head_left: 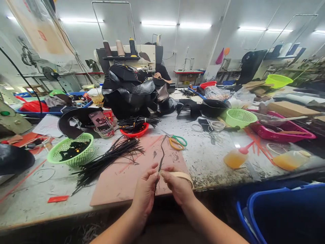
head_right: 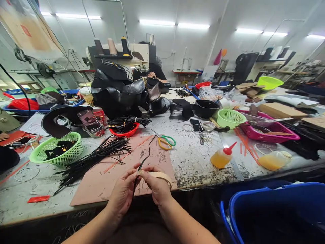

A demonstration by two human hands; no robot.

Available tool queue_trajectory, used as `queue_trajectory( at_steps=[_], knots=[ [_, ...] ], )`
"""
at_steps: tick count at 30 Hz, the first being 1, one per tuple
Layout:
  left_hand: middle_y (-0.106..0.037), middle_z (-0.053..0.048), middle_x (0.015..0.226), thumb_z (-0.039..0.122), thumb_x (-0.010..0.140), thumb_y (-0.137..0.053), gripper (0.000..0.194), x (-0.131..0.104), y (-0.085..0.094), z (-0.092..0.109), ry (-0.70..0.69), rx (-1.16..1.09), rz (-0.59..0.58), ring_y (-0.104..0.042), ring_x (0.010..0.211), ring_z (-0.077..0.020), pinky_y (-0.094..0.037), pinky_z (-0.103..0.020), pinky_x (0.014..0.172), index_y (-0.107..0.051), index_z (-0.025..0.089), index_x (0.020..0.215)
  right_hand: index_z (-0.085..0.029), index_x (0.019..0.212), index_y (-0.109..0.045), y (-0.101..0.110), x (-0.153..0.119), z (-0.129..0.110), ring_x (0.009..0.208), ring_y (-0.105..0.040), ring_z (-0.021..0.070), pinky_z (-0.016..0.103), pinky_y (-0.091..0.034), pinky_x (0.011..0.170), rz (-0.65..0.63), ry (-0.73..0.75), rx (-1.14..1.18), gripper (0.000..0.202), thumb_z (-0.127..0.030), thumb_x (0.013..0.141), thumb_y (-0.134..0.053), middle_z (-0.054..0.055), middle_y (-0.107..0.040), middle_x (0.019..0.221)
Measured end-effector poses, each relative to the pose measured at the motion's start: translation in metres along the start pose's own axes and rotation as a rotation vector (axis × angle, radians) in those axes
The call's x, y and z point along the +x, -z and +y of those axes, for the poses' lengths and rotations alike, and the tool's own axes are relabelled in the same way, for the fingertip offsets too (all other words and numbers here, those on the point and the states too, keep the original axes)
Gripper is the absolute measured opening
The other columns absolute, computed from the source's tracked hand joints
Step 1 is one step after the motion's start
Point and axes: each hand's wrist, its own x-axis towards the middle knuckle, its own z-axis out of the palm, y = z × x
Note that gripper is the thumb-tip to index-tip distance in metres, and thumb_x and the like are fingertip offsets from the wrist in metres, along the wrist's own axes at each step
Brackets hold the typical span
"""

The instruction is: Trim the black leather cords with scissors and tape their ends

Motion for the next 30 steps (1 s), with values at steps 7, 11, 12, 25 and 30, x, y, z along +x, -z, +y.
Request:
queue_trajectory(
  at_steps=[7, 11, 12, 25, 30],
  knots=[
    [-0.058, -0.006, 0.111, 0.019, 0.054, -0.07, 0.007, 0.0, 0.001, 0.0, -0.013, 0.035, -0.014, -0.054, 0.096, -0.0192, -0.043, -0.024, 0.077, -0.065, 0.016, 0.056, -0.017, 0.055, -0.06, -0.001, 0.0, 0.0, 0.043, -0.034, 0.006, 0.019, -0.022, 0.039, -0.004, 0.0, -0.014, 0.02, -0.026, 0.046, -0.076, -0.006, -0.045, 0.043],
    [-0.058, -0.007, 0.111, 0.021, 0.053, -0.071, 0.008, 0.0, 0.0, 0.0, -0.039, 0.064, -0.027, -0.052, 0.1, -0.0219, -0.041, -0.027, 0.082, -0.065, 0.016, 0.056, -0.017, 0.054, -0.059, 0.001, 0.001, 0.001, 0.041, -0.032, 0.0057, 0.02, -0.02, 0.038, -0.008, 0.007, -0.043, 0.021, -0.027, 0.047, -0.075, -0.006, -0.044, 0.042],
    [-0.058, -0.007, 0.111, 0.022, 0.054, -0.071, 0.009, 0.0, 0.0, 0.0, -0.058, 0.086, -0.031, -0.052, 0.101, -0.0227, -0.04, -0.028, 0.084, -0.065, 0.016, 0.056, -0.017, 0.055, -0.058, 0.001, 0.001, 0.002, 0.041, -0.032, 0.0056, 0.02, -0.019, 0.038, -0.01, 0.011, -0.052, 0.021, -0.027, 0.047, -0.075, -0.006, -0.044, 0.043],
    [-0.056, 0.0, 0.067, 0.027, 0.06, -0.069, 0.011, 0.002, 0.005, 0.009, -0.161, 0.289, -0.189, -0.05, 0.067, -0.0132, -0.04, -0.022, 0.065, -0.064, 0.018, 0.062, -0.019, 0.071, -0.062, 0.006, 0.002, 0.005, 0.046, -0.037, 0.0078, 0.02, -0.025, 0.041, -0.056, 0.112, -0.139, 0.021, -0.031, 0.056, -0.071, -0.004, -0.047, 0.053],
    [-0.052, 0.004, 0.055, 0.026, 0.054, -0.075, 0.022, -0.004, -0.002, 0.019, 0.075, 0.114, -0.204, -0.044, 0.052, -0.0074, -0.037, -0.019, 0.054, -0.056, 0.017, 0.062, -0.019, 0.062, -0.065, 0.011, 0.008, 0.002, 0.057, -0.044, 0.011, 0.021, -0.031, 0.044, -0.171, 0.239, -0.241, 0.013, -0.031, 0.058, -0.069, 0.0, -0.053, 0.069]
  ],
)
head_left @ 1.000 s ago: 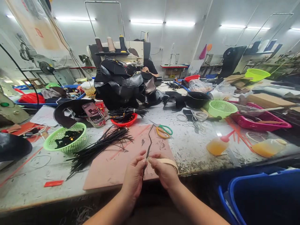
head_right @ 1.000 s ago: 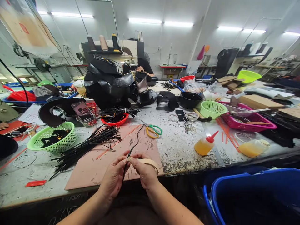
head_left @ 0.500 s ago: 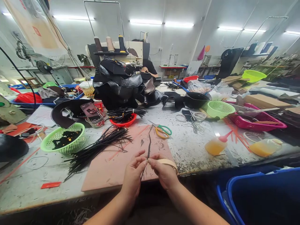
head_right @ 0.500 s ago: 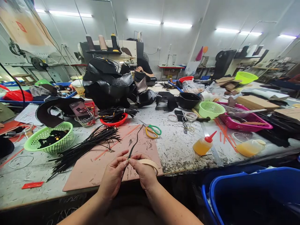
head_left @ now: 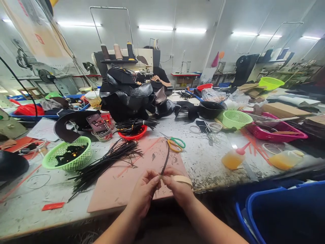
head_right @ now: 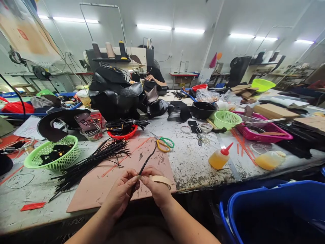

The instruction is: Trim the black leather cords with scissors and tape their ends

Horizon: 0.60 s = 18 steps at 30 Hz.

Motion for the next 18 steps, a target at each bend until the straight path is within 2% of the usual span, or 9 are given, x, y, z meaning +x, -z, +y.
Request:
queue_trajectory(
  at_steps=[4, 7, 10, 14, 16, 18],
  knots=[
    [-0.053, 0.006, 0.054, 0.025, 0.051, -0.077, 0.028, -0.003, -0.002, 0.004, 0.103, -0.097, -0.045, -0.045, 0.048, -0.0047, -0.035, -0.016, 0.05, -0.052, 0.017, 0.061, -0.019, 0.069, -0.067, 0.003, 0.002, 0.001, 0.054, -0.041, 0.0094, 0.02, -0.028, 0.043, -0.069, -0.062, -0.003, 0.02, -0.034, 0.057, -0.069, 0.0, -0.053, 0.068],
    [-0.054, 0.004, 0.054, 0.027, 0.051, -0.077, 0.026, -0.001, 0.001, 0.002, 0.131, -0.077, -0.066, -0.045, 0.046, -0.0044, -0.034, -0.016, 0.048, -0.055, 0.016, 0.058, -0.018, 0.07, -0.066, 0.004, 0.002, 0.002, 0.049, -0.04, 0.0084, 0.02, -0.029, 0.044, -0.109, -0.103, 0.036, 0.021, -0.035, 0.059, -0.069, -0.002, -0.053, 0.059],
    [-0.056, 0.003, 0.054, 0.029, 0.052, -0.076, 0.023, 0.002, 0.004, 0.0, 0.062, 0.006, -0.068, -0.047, 0.049, -0.0066, -0.036, -0.018, 0.051, -0.059, 0.015, 0.058, -0.019, 0.067, -0.062, 0.003, 0.0, 0.001, 0.049, -0.044, 0.0094, 0.021, -0.033, 0.048, -0.089, -0.052, 0.029, 0.018, -0.034, 0.06, -0.068, -0.003, -0.053, 0.055],
    [-0.059, 0.0, 0.054, 0.029, 0.055, -0.074, 0.018, 0.003, 0.006, 0.002, -0.063, 0.219, -0.085, -0.051, 0.056, -0.0116, -0.039, -0.022, 0.058, -0.063, 0.015, 0.059, -0.02, 0.061, -0.056, 0.004, -0.001, -0.007, 0.051, -0.048, 0.0114, 0.023, -0.037, 0.05, -0.049, 0.027, -0.201, 0.014, -0.03, 0.063, -0.065, -0.003, -0.053, 0.056],
    [-0.059, 0.0, 0.053, 0.031, 0.057, -0.072, 0.018, 0.001, 0.006, 0.004, -0.057, 0.245, -0.084, -0.051, 0.055, -0.0121, -0.039, -0.023, 0.059, -0.063, 0.015, 0.059, -0.02, 0.062, -0.057, 0.006, 0.0, -0.013, 0.057, -0.05, 0.0127, 0.024, -0.038, 0.054, -0.064, 0.07, -0.323, 0.009, -0.026, 0.065, -0.063, -0.002, -0.054, 0.06],
    [-0.059, 0.0, 0.051, 0.031, 0.056, -0.072, 0.019, -0.001, 0.004, 0.005, -0.003, 0.194, -0.095, -0.05, 0.051, -0.0112, -0.037, -0.022, 0.056, -0.063, 0.015, 0.057, -0.019, 0.062, -0.058, 0.01, 0.001, -0.018, 0.064, -0.051, 0.0136, 0.025, -0.039, 0.059, -0.132, 0.129, -0.378, 0.007, -0.023, 0.066, -0.061, -0.001, -0.055, 0.065]
  ],
)
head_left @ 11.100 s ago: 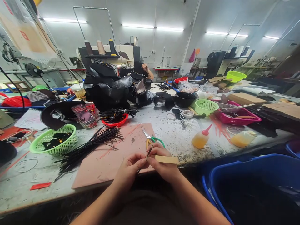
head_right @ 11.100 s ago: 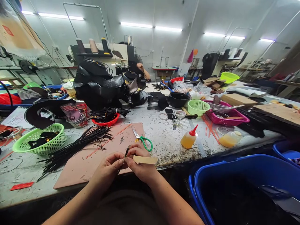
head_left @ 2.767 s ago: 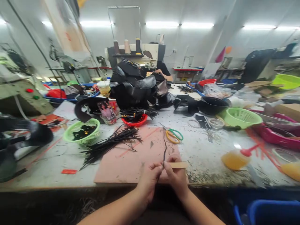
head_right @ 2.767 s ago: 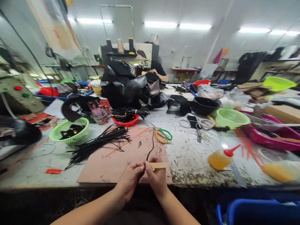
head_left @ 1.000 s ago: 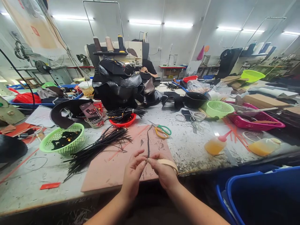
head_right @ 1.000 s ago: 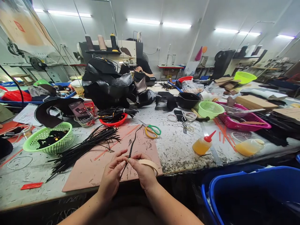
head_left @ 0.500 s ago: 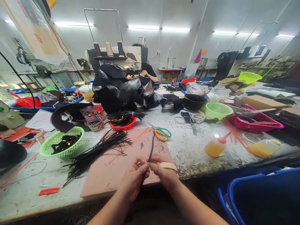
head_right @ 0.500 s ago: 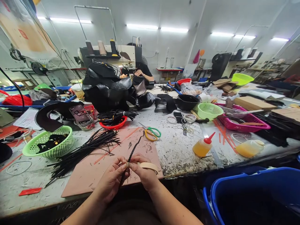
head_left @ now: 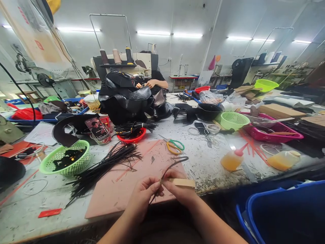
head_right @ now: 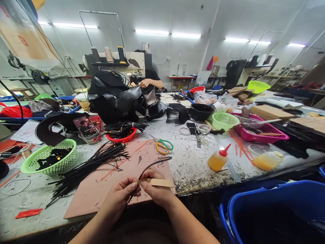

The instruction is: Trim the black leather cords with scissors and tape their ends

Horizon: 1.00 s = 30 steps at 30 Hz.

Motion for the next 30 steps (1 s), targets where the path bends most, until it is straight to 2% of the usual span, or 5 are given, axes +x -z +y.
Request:
queue_trajectory(
  at_steps=[8, 15, 20, 26, 30],
  knots=[
    [-0.053, 0.001, 0.043, 0.035, 0.051, -0.075, 0.027, -0.001, -0.002, 0.001, 0.155, -0.131, -0.147, -0.042, 0.038, -0.006, -0.03, -0.019, 0.041, -0.061, 0.012, 0.056, -0.019, 0.079, -0.061, 0.01, 0.004, -0.003, 0.071, -0.052, 0.0134, 0.026, -0.041, 0.065, -0.331, 0.061, 0.168, 0.014, -0.031, 0.077, -0.054, 0.001, -0.053, 0.079],
    [-0.059, 0.0, 0.051, 0.036, 0.05, -0.075, 0.028, 0.002, 0.001, 0.001, 0.047, 0.064, -0.06, -0.049, 0.048, -0.0095, -0.036, -0.02, 0.047, -0.062, 0.013, 0.058, -0.019, 0.072, -0.056, 0.007, 0.004, -0.002, 0.075, -0.051, 0.0139, 0.027, -0.041, 0.069, -0.228, 0.19, -0.018, 0.01, -0.026, 0.078, -0.052, 0.001, -0.049, 0.078],
    [-0.058, 0.0, 0.048, 0.041, 0.053, -0.07, 0.029, 0.006, 0.003, -0.001, 0.003, 0.24, -0.036, -0.05, 0.049, -0.0116, -0.039, -0.024, 0.052, -0.063, 0.013, 0.056, -0.019, 0.073, -0.05, 0.012, 0.003, -0.002, 0.076, -0.051, 0.0132, 0.026, -0.042, 0.07, -0.233, 0.221, -0.271, 0.009, -0.02, 0.08, -0.046, 0.001, -0.048, 0.079],
    [-0.056, 0.001, 0.042, 0.038, 0.049, -0.072, 0.029, 0.021, 0.007, -0.022, 0.151, 0.249, -0.037, -0.047, 0.041, -0.0092, -0.035, -0.022, 0.046, -0.058, 0.013, 0.05, -0.019, 0.08, -0.056, 0.034, 0.014, 0.007, 0.084, -0.052, 0.0148, 0.027, -0.042, 0.076, -0.477, 0.34, -0.735, 0.012, -0.017, 0.079, -0.044, 0.004, -0.053, 0.087],
    [-0.057, 0.002, 0.043, 0.031, 0.051, -0.071, 0.025, 0.027, 0.017, -0.027, 0.25, 0.128, 0.071, -0.05, 0.04, -0.0083, -0.034, -0.018, 0.043, -0.054, 0.014, 0.051, -0.016, 0.083, -0.061, 0.076, 0.034, 0.027, 0.091, -0.051, 0.019, 0.031, -0.039, 0.082, -0.361, 0.123, -1.127, 0.019, -0.014, 0.076, -0.043, 0.008, -0.058, 0.093]
  ],
)
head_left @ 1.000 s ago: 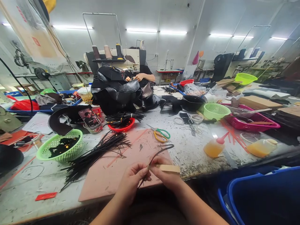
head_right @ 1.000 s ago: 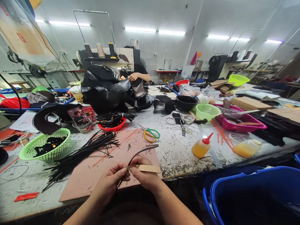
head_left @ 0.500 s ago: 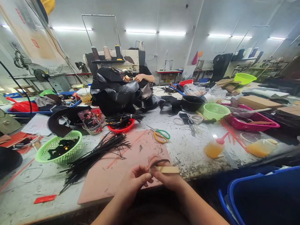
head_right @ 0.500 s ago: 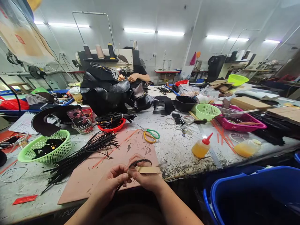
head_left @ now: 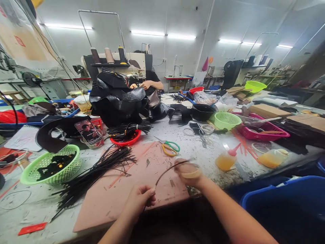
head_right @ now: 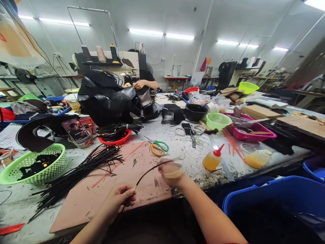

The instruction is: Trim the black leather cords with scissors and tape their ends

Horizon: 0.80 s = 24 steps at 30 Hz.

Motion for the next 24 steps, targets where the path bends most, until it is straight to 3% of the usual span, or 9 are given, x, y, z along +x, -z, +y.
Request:
queue_trajectory(
  at_steps=[4, 6, 9, 12, 14, 17, 19, 24],
  knots=[
    [-0.055, 0.002, 0.042, 0.023, 0.054, -0.068, 0.018, 0.005, 0.008, 0.003, 0.09, -0.188, 0.157, -0.048, 0.036, -0.0054, -0.031, -0.015, 0.038, -0.054, 0.013, 0.053, -0.019, 0.105, -0.058, 0.013, -0.001, 0.055, 0.098, -0.051, 0.0203, 0.03, -0.038, 0.082, -0.144, -0.362, -0.126, 0.034, -0.017, 0.073, -0.045, 0.008, -0.059, 0.104],
    [-0.055, 0.002, 0.043, 0.021, 0.055, -0.067, 0.015, 0.008, 0.009, 0.005, 0.09, -0.222, 0.209, -0.047, 0.035, -0.0049, -0.03, -0.014, 0.037, -0.055, 0.012, 0.055, -0.014, 0.1, -0.062, 0.019, -0.003, 0.073, 0.091, -0.056, 0.0249, 0.033, -0.041, 0.075, -0.183, -0.483, -0.159, 0.033, -0.024, 0.071, -0.049, 0.013, -0.062, 0.096],
    [-0.056, 0.002, 0.044, 0.022, 0.055, -0.068, 0.014, 0.01, 0.01, 0.007, 0.039, -0.194, 0.241, -0.047, 0.036, -0.0049, -0.03, -0.014, 0.037, -0.057, 0.012, 0.057, -0.007, 0.079, -0.067, 0.028, -0.003, 0.087, 0.079, -0.059, 0.0306, 0.037, -0.042, 0.066, -0.175, -0.616, -0.197, 0.041, -0.043, 0.072, -0.048, 0.019, -0.063, 0.081],
    [-0.056, 0.003, 0.044, 0.024, 0.052, -0.068, 0.016, 0.009, 0.011, 0.009, -0.016, -0.142, 0.249, -0.046, 0.035, -0.0045, -0.028, -0.014, 0.036, -0.057, 0.012, 0.055, -0.005, 0.079, -0.066, 0.032, 0.008, 0.086, 0.078, -0.059, 0.0336, 0.041, -0.042, 0.063, -0.135, -0.721, -0.226, 0.05, -0.048, 0.076, -0.042, 0.023, -0.062, 0.079],
    [-0.056, 0.003, 0.045, 0.024, 0.05, -0.067, 0.017, 0.007, 0.013, 0.011, -0.042, -0.109, 0.25, -0.046, 0.036, -0.0044, -0.028, -0.015, 0.037, -0.057, 0.012, 0.055, -0.004, 0.091, -0.063, 0.028, 0.023, 0.077, 0.085, -0.058, 0.033, 0.041, -0.041, 0.067, -0.086, -0.721, -0.225, 0.047, -0.041, 0.082, -0.035, 0.024, -0.061, 0.088],
    [-0.057, 0.002, 0.046, 0.026, 0.05, -0.067, 0.018, 0.005, 0.015, 0.014, -0.084, -0.07, 0.252, -0.045, 0.036, -0.0047, -0.028, -0.016, 0.037, -0.058, 0.012, 0.056, -0.014, 0.117, -0.049, 0.011, 0.055, 0.056, 0.1, -0.053, 0.0246, 0.032, -0.039, 0.078, -0.03, -0.582, -0.162, 0.038, -0.026, 0.083, -0.036, 0.015, -0.056, 0.111],
    [-0.056, 0.002, 0.046, 0.028, 0.05, -0.066, 0.018, 0.002, 0.017, 0.015, -0.117, -0.063, 0.257, -0.044, 0.036, -0.0046, -0.027, -0.016, 0.038, -0.058, 0.013, 0.057, -0.02, 0.127, -0.038, -0.001, 0.074, 0.045, 0.104, -0.051, 0.0193, 0.026, -0.038, 0.08, -0.022, -0.497, -0.102, 0.048, -0.017, 0.08, -0.04, 0.009, -0.054, 0.117],
    [-0.053, 0.003, 0.044, 0.03, 0.051, -0.064, 0.019, -0.008, 0.027, 0.018, -0.199, -0.077, 0.285, -0.039, 0.036, -0.0045, -0.026, -0.018, 0.038, -0.059, 0.012, 0.057, -0.011, 0.132, -0.029, -0.014, 0.082, 0.033, 0.1, -0.053, 0.0234, 0.028, -0.041, 0.075, 0.027, -0.495, -0.013, 0.062, -0.015, 0.073, -0.047, 0.014, -0.056, 0.112]
  ],
)
